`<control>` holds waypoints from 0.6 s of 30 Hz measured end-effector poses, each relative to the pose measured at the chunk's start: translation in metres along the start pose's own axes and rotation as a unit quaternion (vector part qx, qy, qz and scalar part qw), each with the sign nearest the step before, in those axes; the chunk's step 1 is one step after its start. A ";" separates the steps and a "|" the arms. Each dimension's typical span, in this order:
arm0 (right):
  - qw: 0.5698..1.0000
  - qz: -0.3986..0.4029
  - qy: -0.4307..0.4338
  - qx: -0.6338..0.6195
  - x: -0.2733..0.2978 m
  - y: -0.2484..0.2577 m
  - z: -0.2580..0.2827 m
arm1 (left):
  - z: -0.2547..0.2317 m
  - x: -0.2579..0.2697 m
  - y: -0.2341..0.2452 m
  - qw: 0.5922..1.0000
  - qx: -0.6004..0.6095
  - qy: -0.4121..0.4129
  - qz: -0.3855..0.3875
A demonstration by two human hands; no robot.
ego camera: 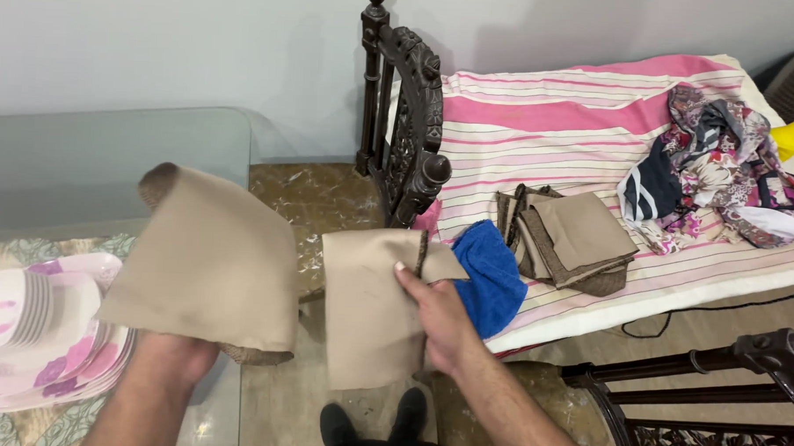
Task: The person is wiping down and arranging table mats on a dining table.
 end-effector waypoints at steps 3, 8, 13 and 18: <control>0.998 -0.026 0.036 0.038 0.005 0.002 0.016 | 0.009 -0.008 0.002 1.000 0.002 0.011 0.012; 0.996 -0.048 0.069 0.023 0.018 0.006 0.039 | 0.036 -0.011 -0.014 0.998 -0.001 0.049 0.047; 0.990 -0.106 0.078 0.043 0.027 0.046 0.052 | 0.070 -0.016 -0.050 0.991 -0.012 0.093 0.091; 0.962 -0.240 0.130 -0.023 0.050 0.105 0.081 | 0.107 -0.008 -0.093 0.980 -0.026 0.142 0.134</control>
Point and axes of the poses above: each hand's wrist, its own x-axis away from the middle knuckle, its own y-axis out of the back of the hand, z = x × y, the point moved 10 cm from there along -x, towards the middle knuckle
